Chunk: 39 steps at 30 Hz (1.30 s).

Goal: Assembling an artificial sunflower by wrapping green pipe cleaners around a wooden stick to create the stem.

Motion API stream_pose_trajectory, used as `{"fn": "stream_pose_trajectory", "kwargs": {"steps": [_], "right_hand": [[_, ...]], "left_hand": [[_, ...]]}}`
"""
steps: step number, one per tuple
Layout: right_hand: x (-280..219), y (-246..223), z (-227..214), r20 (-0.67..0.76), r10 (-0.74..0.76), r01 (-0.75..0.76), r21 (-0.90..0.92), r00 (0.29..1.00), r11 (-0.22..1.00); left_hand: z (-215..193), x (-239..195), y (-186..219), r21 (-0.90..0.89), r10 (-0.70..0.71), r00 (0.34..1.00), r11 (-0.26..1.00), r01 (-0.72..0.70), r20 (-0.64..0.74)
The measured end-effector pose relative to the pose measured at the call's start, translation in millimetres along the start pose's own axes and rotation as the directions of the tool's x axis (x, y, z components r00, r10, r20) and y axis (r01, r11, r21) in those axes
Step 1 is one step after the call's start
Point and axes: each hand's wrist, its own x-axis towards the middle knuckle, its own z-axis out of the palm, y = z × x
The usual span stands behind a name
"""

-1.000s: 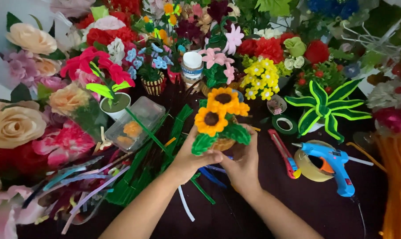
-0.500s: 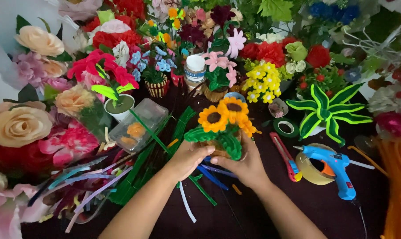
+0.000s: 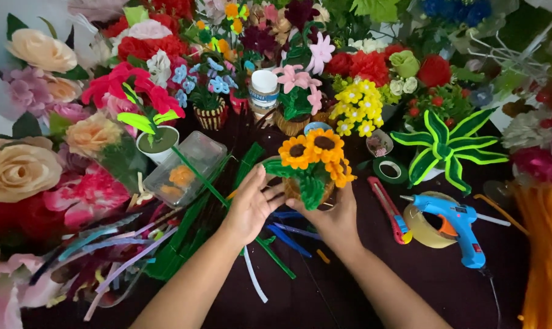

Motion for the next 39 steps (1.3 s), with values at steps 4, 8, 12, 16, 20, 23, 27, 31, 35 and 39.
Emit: {"fn": "stream_pose_trajectory", "kwargs": {"steps": [4, 8, 12, 16, 20, 23, 27, 31, 35, 39], "right_hand": [[0.3, -3.0, -0.2, -0.023, -0.004, 0.004, -0.020, 1.000, 1.000], [9.1, 8.9, -5.2, -0.078, -0.049, 0.044, -0.074, 0.996, 0.996], [32.9, -7.2, -16.0, -0.126, -0.044, 0.037, -0.059, 0.991, 0.998], [47.8, 42.7, -20.9, -0.077, 0.073, -0.077, -0.050, 0.994, 0.996], [50.3, 55.2, 6.3, 0.029, 0.120, -0.116, -0.114, 0.992, 0.987], [49.6, 58.7, 18.3, 0.091, 0.165, -0.146, -0.190, 0.982, 0.971], [50.5, 61.7, 24.6, 0.120, 0.290, -0.241, -0.313, 0.949, 0.918], [52.9, 43.9, 25.2, 0.151, 0.373, -0.313, -0.315, 0.915, 0.896], [56.8, 61.3, 18.3, 0.161, 0.386, -0.314, -0.347, 0.908, 0.884], [56.5, 75.1, 13.7, 0.177, 0.378, -0.324, -0.273, 0.909, 0.906]], "left_hand": [[15.2, -10.0, 16.1, 0.033, 0.027, 0.998, 0.999, -0.025, -0.056], [14.4, -11.6, 21.4, 0.124, 0.165, 0.981, 0.980, -0.153, -0.099], [11.5, -15.2, 41.1, 0.206, 0.295, 0.947, 0.942, -0.266, -0.126], [-8.4, -9.1, 47.2, 0.212, 0.338, 0.932, 0.928, -0.307, -0.130], [-21.0, -2.8, 47.7, 0.236, 0.376, 0.913, 0.912, -0.334, -0.159], [-20.1, -2.6, 48.1, 0.260, 0.377, 0.908, 0.909, -0.326, -0.180], [-17.8, -5.7, 49.0, 0.314, 0.358, 0.915, 0.904, -0.290, -0.186], [-14.6, -6.4, 50.7, 0.311, 0.335, 0.922, 0.912, -0.266, -0.195], [-12.2, -5.9, 49.7, 0.361, 0.341, 0.919, 0.897, -0.255, -0.198], [-17.3, -2.3, 47.5, 0.402, 0.361, 0.913, 0.877, -0.263, -0.191]]}}
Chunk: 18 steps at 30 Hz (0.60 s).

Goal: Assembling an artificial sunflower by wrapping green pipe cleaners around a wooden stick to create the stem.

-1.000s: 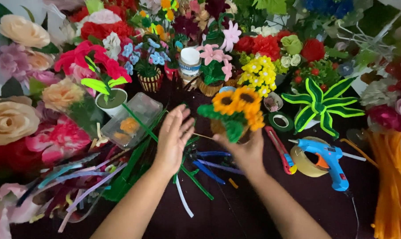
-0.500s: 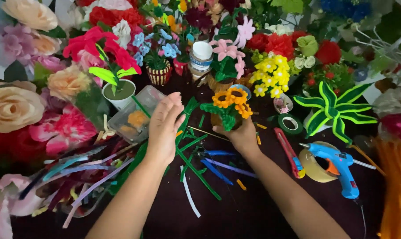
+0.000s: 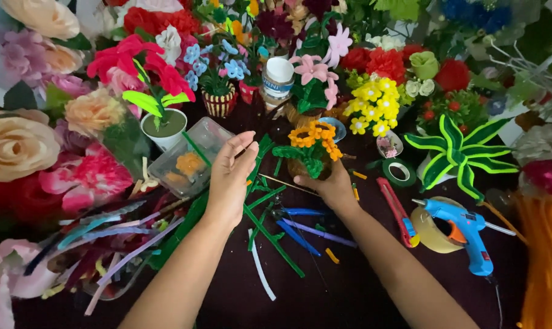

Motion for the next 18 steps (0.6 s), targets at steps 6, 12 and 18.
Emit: {"fn": "stream_pose_trajectory", "kwargs": {"steps": [6, 12, 18], "right_hand": [[-22.8, -37.5, -23.8, 0.044, 0.041, -0.041, -0.021, 0.998, 0.999], [-29.1, -62.3, -41.9, -0.197, -0.297, 0.292, -0.051, 0.934, 0.955], [-2.0, -76.8, -42.1, -0.028, -0.504, 0.483, -0.248, 0.863, 0.840]], "left_hand": [[-0.1, 6.0, -6.2, 0.033, 0.077, 0.997, 0.996, -0.078, 0.011], [10.0, -11.9, 9.6, 0.409, 0.110, 0.988, 0.900, -0.147, 0.112], [12.3, -10.9, -38.8, 0.671, 0.300, 0.798, 0.433, -0.602, 0.522]]}}
